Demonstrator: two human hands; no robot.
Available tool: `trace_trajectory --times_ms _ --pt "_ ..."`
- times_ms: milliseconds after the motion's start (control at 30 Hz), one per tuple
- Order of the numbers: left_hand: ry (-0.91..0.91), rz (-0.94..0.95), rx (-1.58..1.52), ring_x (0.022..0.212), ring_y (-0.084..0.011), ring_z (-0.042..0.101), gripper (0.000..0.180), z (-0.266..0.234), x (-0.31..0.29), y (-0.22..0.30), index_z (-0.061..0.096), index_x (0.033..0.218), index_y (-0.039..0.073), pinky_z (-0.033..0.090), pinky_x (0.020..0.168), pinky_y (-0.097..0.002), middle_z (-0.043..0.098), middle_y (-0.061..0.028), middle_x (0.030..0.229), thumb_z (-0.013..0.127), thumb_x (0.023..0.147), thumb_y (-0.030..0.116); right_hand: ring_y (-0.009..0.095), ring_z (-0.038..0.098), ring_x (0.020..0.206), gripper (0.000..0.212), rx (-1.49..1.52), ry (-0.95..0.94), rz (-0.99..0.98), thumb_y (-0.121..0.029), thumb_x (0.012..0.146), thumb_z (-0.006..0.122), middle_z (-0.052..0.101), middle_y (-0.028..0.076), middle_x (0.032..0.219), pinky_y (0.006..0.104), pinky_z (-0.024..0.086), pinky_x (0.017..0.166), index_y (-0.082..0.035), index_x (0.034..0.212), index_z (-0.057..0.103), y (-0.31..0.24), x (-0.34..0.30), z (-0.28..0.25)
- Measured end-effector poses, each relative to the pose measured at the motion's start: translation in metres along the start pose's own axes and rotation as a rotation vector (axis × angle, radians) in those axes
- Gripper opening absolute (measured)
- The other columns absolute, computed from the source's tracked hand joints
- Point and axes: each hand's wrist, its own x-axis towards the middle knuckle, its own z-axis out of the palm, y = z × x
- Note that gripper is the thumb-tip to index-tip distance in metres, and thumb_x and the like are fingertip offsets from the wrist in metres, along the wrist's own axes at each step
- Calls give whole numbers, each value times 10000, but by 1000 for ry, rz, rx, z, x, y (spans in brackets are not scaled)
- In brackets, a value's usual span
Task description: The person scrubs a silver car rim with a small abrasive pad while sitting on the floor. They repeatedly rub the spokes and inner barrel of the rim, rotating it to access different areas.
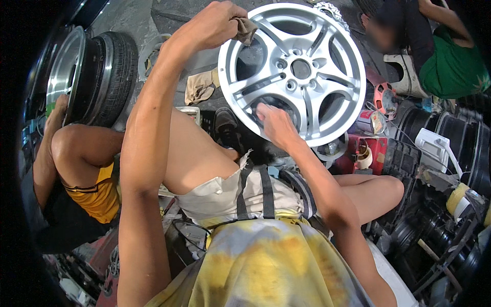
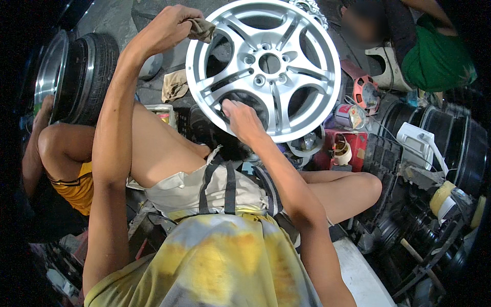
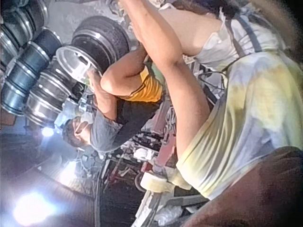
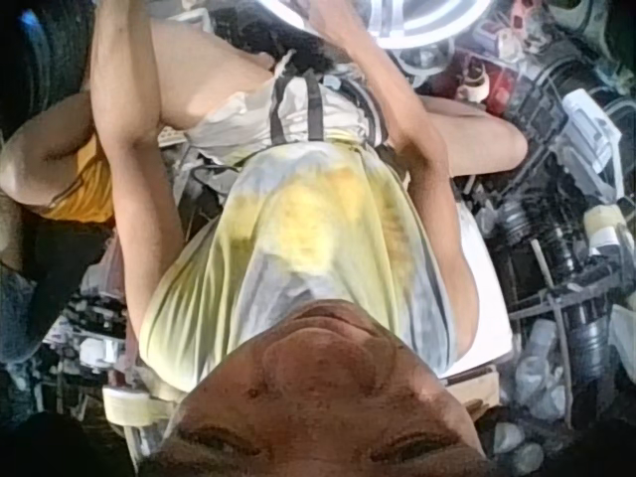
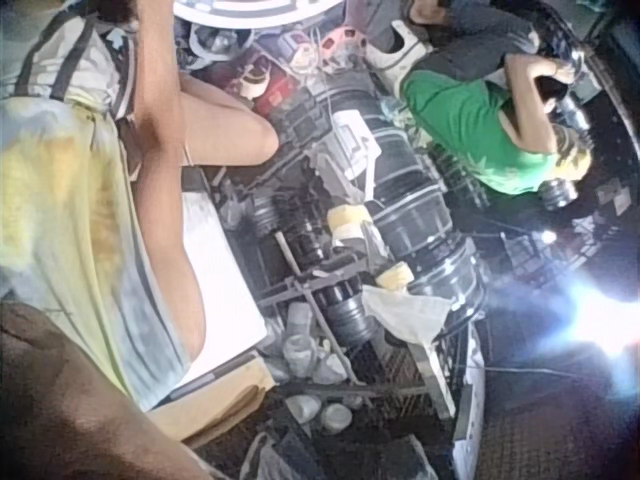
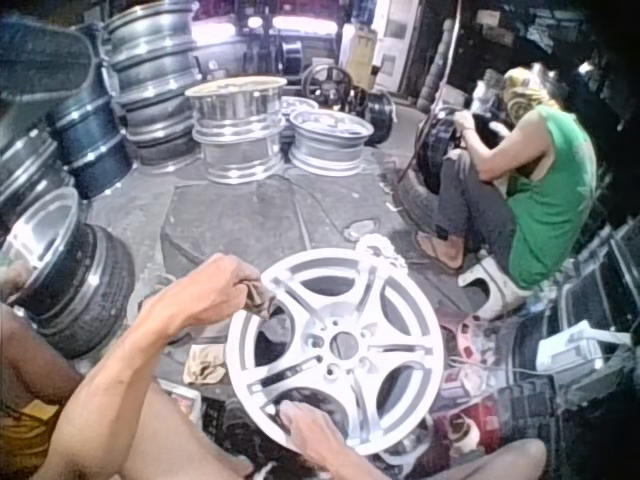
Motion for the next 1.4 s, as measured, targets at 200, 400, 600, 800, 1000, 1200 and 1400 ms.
trace_trajectory --times_ms 200,400,600,800,1000,1200,1400 --pt "48 31 -31 747 -256 713 286 2 0 -1 748 978 -12 541 700 -399 735 -228 826 513 864 104 506 589 857 109 8 7 9 57 843 492 600 254 834 532 456 747 -13 926 487 -3 1 0" --pt "111 221 128 702 -286 629 372 16 6 -44 703 1116 -34 520 717 -434 667 -227 830 438 868 44 497 619 872 86 5 -2 31 51 851 500 634 259 843 545 459 751 2 921 511 -2 -3 -1" --pt "30 134 153 744 -299 660 384 13 6 -21 699 1142 -35 527 747 -426 673 -239 852 438 869 33 493 672 886 228 -45 28 135 17 836 555 705 267 907 552 533 808 0 1041 653 -34 17 13" --pt "48 129 124 729 -311 655 388 17 9 -20 705 1152 -34 522 737 -435 690 -236 869 446 874 43 472 666 879 72 -14 44 124 18 848 549 677 277 854 549 517 769 7 901 596 -43 12 5" --pt "100 198 148 757 -313 652 378 20 5 -40 709 1128 -38 516 755 -437 690 -233 891 449 872 61 432 589 838 34 23 -19 -107 24 846 516 572 209 789 489 472 741 -9 842 521 -10 -4 2" --pt "42 93 134 787 -304 662 377 9 -7 -19 702 1133 -46 522 787 -424 701 -231 921 443 881 60 399 631 860 56 43 -21 -258 36 822 544 593 163 781 469 493 735 -19 831 548 10 2 -8" --pt "84 85 122 790 -291 664 378 2 -16 -15 689 1154 -49 519 802 -421 704 -231 929 431 901 60 408 621 846 60 122 31 -174 34 800 577 607 167 774 475 491 740 -23 818 565 4 4 -5"
